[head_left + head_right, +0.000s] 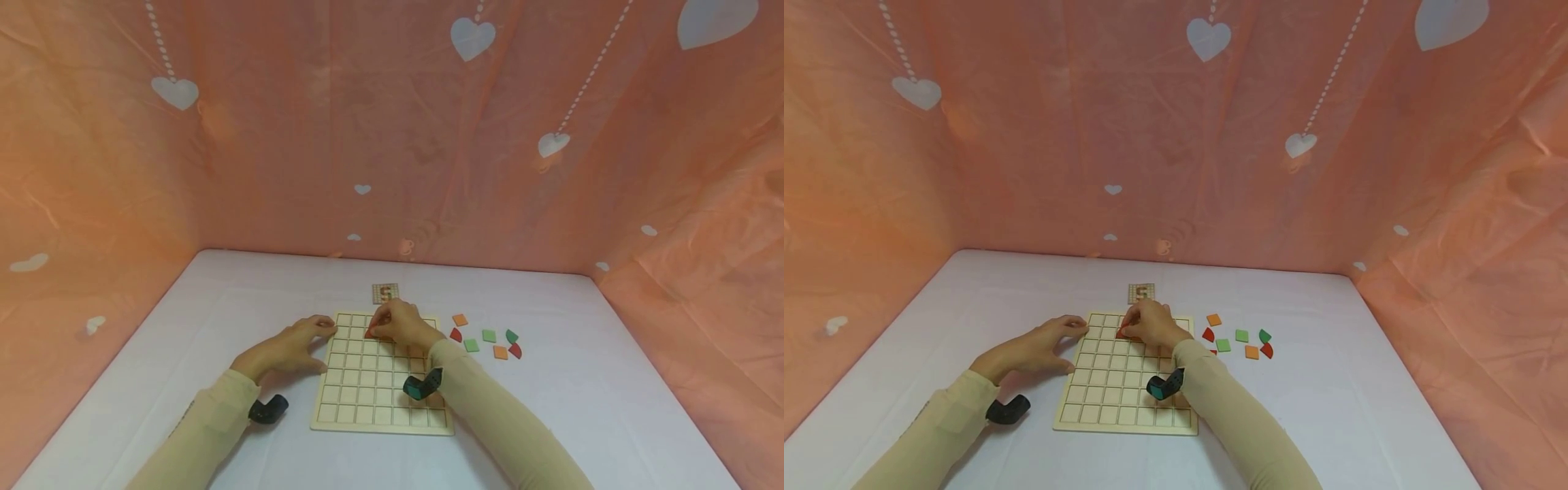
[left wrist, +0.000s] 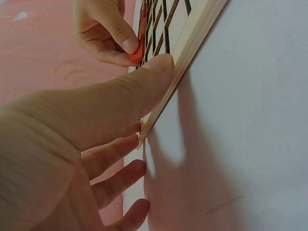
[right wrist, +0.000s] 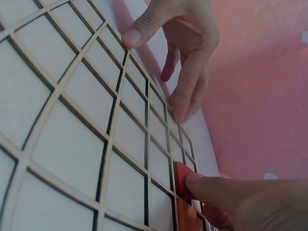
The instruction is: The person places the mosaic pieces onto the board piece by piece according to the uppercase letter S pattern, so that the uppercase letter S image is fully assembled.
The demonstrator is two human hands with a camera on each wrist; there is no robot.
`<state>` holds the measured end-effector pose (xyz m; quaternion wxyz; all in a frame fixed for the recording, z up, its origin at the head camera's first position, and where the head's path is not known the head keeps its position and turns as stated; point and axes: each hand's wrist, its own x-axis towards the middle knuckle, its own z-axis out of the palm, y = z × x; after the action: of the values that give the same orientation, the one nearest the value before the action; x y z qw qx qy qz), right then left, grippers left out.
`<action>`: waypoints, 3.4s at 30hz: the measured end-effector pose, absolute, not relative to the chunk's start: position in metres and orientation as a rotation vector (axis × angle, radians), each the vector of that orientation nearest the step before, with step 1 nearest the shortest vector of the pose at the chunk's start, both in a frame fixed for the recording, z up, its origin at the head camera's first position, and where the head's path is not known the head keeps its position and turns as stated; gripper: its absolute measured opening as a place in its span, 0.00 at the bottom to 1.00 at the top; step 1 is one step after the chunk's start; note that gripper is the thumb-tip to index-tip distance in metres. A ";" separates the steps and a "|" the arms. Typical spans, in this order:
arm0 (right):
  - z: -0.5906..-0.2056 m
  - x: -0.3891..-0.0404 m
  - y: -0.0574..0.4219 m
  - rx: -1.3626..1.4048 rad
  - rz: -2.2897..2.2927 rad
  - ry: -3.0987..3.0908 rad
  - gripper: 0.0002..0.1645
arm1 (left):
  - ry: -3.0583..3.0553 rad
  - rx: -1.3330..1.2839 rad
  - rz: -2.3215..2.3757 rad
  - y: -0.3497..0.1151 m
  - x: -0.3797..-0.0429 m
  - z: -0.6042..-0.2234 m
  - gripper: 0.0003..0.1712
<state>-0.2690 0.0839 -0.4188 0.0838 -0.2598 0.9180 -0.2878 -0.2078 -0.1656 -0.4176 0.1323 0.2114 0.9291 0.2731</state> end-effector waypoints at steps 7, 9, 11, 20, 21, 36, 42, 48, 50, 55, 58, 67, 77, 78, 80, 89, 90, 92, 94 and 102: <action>-0.420 -0.271 0.086 -0.738 -0.877 2.694 0.03 | 2.699 0.606 0.794 -0.165 -0.208 -0.418 0.46; -0.419 -0.271 0.087 -0.729 -0.896 2.675 0.03 | 2.701 0.612 0.792 -0.165 -0.208 -0.418 0.46; -0.419 -0.271 0.088 -0.729 -0.909 2.663 0.04 | 2.700 0.619 0.793 -0.166 -0.208 -0.418 0.46; -0.421 -0.271 0.091 -0.776 -0.981 2.624 0.04 | 2.693 0.607 0.795 -0.165 -0.208 -0.418 0.46; -0.421 -0.271 0.091 -0.778 -0.986 2.619 0.05 | 2.693 0.606 0.794 -0.165 -0.208 -0.417 0.46; -0.420 -0.272 0.092 -0.832 -1.008 2.542 0.07 | 2.680 0.585 0.808 -0.165 -0.207 -0.415 0.46; -0.422 -0.274 0.095 -0.896 -1.003 2.530 0.08 | 2.679 0.583 0.807 -0.165 -0.206 -0.416 0.46; -0.425 -0.278 0.097 -0.936 -0.977 2.526 0.10 | 2.686 0.589 0.792 -0.165 -0.207 -0.416 0.46; -0.424 -0.278 0.097 -0.927 -0.983 2.527 0.13 | 2.690 0.590 0.785 -0.165 -0.207 -0.416 0.46; -0.422 -0.278 0.097 -0.908 -1.012 2.507 0.18 | 2.688 0.578 0.781 -0.165 -0.207 -0.416 0.46; -0.421 -0.278 0.096 -0.891 -1.011 2.492 0.21 | 2.686 0.575 0.783 -0.165 -0.207 -0.416 0.46; -0.420 -0.278 0.097 -0.823 -1.035 2.456 0.24 | 2.689 0.578 0.807 -0.165 -0.206 -0.417 0.46; -0.420 -0.277 0.098 -0.799 -1.025 2.474 0.23 | 2.687 0.563 0.806 -0.165 -0.205 -0.416 0.46; -0.420 -0.278 0.098 -0.801 -1.023 2.479 0.22 | 2.685 0.561 0.807 -0.164 -0.205 -0.416 0.46; -0.421 -0.278 0.100 -0.817 -1.017 2.489 0.19 | 2.682 0.558 0.809 -0.165 -0.205 -0.416 0.46; -0.416 -0.276 0.107 -0.856 -0.991 2.462 0.10 | 2.696 0.567 0.800 -0.165 -0.206 -0.417 0.46; -0.416 -0.276 0.106 -0.853 -0.988 2.463 0.10 | 2.695 0.566 0.798 -0.165 -0.206 -0.417 0.46; -0.416 -0.277 0.106 -0.854 -0.983 2.470 0.09 | 2.692 0.560 0.798 -0.165 -0.206 -0.416 0.46; -0.416 -0.277 0.105 -0.855 -0.985 2.472 0.09 | 2.690 0.555 0.795 -0.164 -0.206 -0.416 0.46; -0.416 -0.275 0.104 -0.834 -1.000 2.478 0.10 | 2.688 0.550 0.797 -0.164 -0.205 -0.415 0.46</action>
<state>-0.2754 0.1043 -0.4155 0.1703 -0.2937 0.8722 -0.3521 -0.2054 -0.1637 -0.4145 0.1419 0.1907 0.9313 0.2760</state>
